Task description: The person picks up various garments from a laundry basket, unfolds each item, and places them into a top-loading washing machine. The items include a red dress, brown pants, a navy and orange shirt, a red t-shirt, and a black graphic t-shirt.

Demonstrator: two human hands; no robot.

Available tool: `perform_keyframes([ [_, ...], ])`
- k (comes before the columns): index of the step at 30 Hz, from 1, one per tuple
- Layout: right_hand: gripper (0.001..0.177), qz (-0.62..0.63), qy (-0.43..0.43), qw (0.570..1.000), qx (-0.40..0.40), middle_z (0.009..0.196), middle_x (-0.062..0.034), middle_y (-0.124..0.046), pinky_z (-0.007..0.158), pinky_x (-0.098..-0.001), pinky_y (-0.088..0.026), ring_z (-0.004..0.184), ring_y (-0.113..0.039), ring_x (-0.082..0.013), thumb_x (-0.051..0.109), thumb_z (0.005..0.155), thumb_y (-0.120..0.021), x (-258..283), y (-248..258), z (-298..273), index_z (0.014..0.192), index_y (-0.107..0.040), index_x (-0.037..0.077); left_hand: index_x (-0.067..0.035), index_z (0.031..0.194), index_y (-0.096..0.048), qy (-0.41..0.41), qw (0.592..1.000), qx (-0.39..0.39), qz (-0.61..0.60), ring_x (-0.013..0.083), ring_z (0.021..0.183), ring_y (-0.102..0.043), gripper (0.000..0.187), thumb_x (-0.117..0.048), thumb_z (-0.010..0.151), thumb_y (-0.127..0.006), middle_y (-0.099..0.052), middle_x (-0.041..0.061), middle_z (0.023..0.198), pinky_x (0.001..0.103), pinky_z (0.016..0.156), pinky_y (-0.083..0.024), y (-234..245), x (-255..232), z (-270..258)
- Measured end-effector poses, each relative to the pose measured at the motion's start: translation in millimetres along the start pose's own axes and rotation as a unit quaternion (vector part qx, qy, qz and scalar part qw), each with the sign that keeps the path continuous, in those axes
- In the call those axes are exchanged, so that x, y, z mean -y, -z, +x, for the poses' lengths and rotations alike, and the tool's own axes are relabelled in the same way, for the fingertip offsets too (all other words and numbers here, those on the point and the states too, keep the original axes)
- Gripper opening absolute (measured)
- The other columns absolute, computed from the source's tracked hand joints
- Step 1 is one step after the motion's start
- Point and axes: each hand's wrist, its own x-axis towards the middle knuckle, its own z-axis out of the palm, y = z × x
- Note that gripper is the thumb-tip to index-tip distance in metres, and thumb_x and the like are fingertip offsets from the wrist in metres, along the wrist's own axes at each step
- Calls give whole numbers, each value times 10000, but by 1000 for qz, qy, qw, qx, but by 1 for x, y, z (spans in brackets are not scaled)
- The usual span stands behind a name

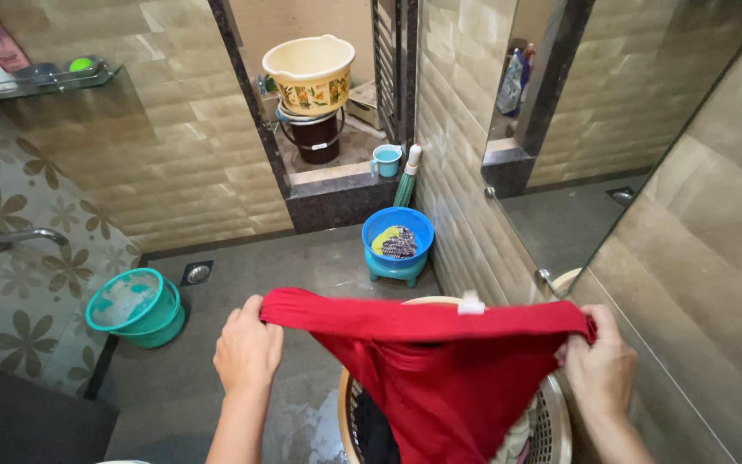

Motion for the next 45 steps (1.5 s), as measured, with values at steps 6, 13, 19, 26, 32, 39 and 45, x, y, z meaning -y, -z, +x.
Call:
perform_keyframes([
  [6, 352, 331, -186, 921, 85, 947, -255, -706, 628, -526, -554, 715, -691, -432, 217, 1091, -353, 59, 8, -6, 1400, -512, 159, -71, 1200, -657, 177, 894, 201, -359, 506, 896, -722, 432, -379, 1036, -404, -723, 363, 1021, 527, 689, -558, 23, -27, -4],
  [13, 428, 472, -172, 850, 161, 1213, -165, -659, 925, -556, -521, 1148, -632, -308, 379, 1083, -326, 102, 30, -10, 1279, -554, 74, -11, 1193, -640, 156, 707, 289, -626, 361, 925, -765, 485, -311, 1013, -303, -769, 199, 1066, 437, 691, -636, 59, -49, -11],
  [19, 410, 570, -23, 804, 168, 1239, -92, -678, 970, -479, -471, 1136, -634, -275, 346, 1104, -306, 149, 80, -8, 1286, -572, 93, -41, 1148, -650, 22, 603, 275, -748, 299, 937, -706, 482, -419, 1095, -356, -744, 134, 1069, 457, 829, -575, 107, -58, -4],
  [26, 383, 655, 50, 730, 189, 1259, -104, -681, 1103, -453, -468, 1201, -635, -256, 307, 1141, -367, 189, 84, -10, 1286, -599, 38, -82, 1181, -665, 24, 634, 229, -738, 177, 956, -699, 379, -350, 1024, -446, -748, 27, 1069, 346, 867, -536, 146, -84, -6],
  [32, 360, 668, 6, 707, 231, 1220, -108, -693, 1062, -413, -473, 1158, -648, -246, 270, 1103, -398, 176, 43, -18, 1266, -610, 28, -89, 1200, -695, 61, 709, 248, -657, 119, 794, -592, 351, -319, 1007, -514, -711, -4, 974, 286, 705, -441, 106, -74, -7],
  [39, 368, 668, -16, 705, 235, 1230, -99, -684, 1072, -413, -448, 1177, -631, -243, 274, 1097, -376, 213, 68, -38, 1276, -596, 40, -94, 1178, -697, 62, 689, 267, -671, 155, 934, -687, 369, -336, 989, -492, -750, 23, 1071, 323, 822, -524, 150, -65, -21],
  [45, 391, 690, 45, 669, 274, 1265, -112, -683, 1100, -415, -447, 1209, -634, -248, 261, 1082, -366, 280, 105, -70, 1280, -598, 17, -110, 1196, -679, 0, 686, 239, -688, 189, 975, -683, 352, -331, 1000, -488, -747, 42, 1103, 348, 855, -519, 242, -66, -40],
])
